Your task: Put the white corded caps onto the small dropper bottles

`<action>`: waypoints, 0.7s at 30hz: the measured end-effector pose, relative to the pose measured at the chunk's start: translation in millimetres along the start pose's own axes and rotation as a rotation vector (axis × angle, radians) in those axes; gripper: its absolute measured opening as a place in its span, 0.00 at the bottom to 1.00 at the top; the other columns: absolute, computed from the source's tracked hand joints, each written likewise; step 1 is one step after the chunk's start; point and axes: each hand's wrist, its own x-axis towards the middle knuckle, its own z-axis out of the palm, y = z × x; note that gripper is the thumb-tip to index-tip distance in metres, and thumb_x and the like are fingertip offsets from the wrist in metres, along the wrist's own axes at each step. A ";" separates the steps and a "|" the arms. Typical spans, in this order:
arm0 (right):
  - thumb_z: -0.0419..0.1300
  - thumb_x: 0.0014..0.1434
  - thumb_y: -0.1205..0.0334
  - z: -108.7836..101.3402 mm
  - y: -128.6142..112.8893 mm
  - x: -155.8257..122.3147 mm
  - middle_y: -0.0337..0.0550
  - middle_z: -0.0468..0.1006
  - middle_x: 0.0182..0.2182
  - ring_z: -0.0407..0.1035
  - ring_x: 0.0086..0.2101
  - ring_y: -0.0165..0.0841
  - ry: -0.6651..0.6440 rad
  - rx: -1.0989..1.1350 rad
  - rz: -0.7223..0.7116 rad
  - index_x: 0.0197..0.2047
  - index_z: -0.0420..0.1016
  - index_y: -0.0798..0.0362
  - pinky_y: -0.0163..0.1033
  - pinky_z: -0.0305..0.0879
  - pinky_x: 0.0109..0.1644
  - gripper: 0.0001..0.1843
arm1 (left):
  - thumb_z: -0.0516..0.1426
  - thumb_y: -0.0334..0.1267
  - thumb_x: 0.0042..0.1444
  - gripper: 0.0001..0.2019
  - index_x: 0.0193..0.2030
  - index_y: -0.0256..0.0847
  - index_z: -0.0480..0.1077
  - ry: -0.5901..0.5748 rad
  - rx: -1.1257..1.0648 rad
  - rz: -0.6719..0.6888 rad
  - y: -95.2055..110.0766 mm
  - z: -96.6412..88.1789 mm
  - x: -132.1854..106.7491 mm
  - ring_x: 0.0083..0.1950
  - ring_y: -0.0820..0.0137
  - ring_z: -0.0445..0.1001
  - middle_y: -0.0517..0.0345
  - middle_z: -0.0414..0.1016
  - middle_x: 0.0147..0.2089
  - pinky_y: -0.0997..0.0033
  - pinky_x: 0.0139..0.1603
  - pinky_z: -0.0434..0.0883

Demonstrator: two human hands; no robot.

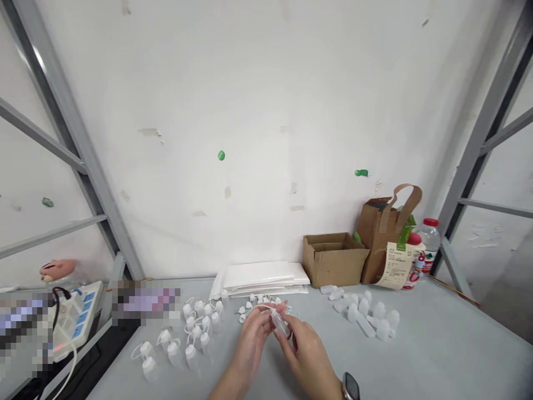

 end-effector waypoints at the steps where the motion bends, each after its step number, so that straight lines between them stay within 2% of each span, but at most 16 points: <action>1: 0.49 0.63 0.54 -0.1 -0.5 -0.2 0.47 0.78 0.30 0.72 0.31 0.38 0.004 -0.014 -0.025 0.47 0.69 0.52 0.40 0.66 0.35 0.15 | 0.60 0.39 0.44 0.09 0.32 0.38 0.73 -0.002 -0.004 -0.002 0.3 0.8 -0.6 0.55 0.54 0.69 0.46 0.78 0.46 0.55 0.59 0.58; 7: 0.50 0.62 0.57 0.1 -4.2 -2.9 0.47 0.78 0.30 0.72 0.31 0.40 0.019 -0.083 -0.077 0.45 0.69 0.51 0.41 0.66 0.34 0.12 | 0.59 0.39 0.45 0.10 0.34 0.37 0.75 -0.034 -0.032 -0.067 0.9 3.0 -2.9 0.57 0.55 0.67 0.47 0.77 0.47 0.57 0.59 0.59; 13: 0.49 0.63 0.61 -3.5 -7.1 -1.5 0.46 0.79 0.31 0.72 0.28 0.36 0.021 -0.182 -0.132 0.42 0.69 0.51 0.39 0.63 0.33 0.09 | 0.57 0.39 0.44 0.15 0.38 0.36 0.76 -0.037 -0.027 -0.091 0.0 3.0 -3.1 0.58 0.54 0.66 0.47 0.76 0.49 0.57 0.60 0.57; 18: 0.46 0.63 0.66 -0.8 -6.0 -0.1 0.43 0.77 0.26 0.70 0.25 0.34 0.159 -0.248 -0.274 0.38 0.68 0.53 0.38 0.61 0.31 0.11 | 0.56 0.38 0.47 0.15 0.41 0.37 0.75 -0.041 -0.106 -0.137 -4.8 1.3 -3.6 0.60 0.57 0.64 0.48 0.75 0.51 0.59 0.62 0.54; 21: 0.46 0.63 0.65 1.2 -5.5 -1.0 0.43 0.77 0.26 0.70 0.25 0.34 0.186 -0.227 -0.281 0.38 0.68 0.53 0.37 0.60 0.30 0.10 | 0.56 0.36 0.49 0.13 0.41 0.36 0.75 -0.035 -0.123 -0.124 -8.5 -0.4 -3.3 0.59 0.57 0.64 0.49 0.75 0.51 0.60 0.62 0.54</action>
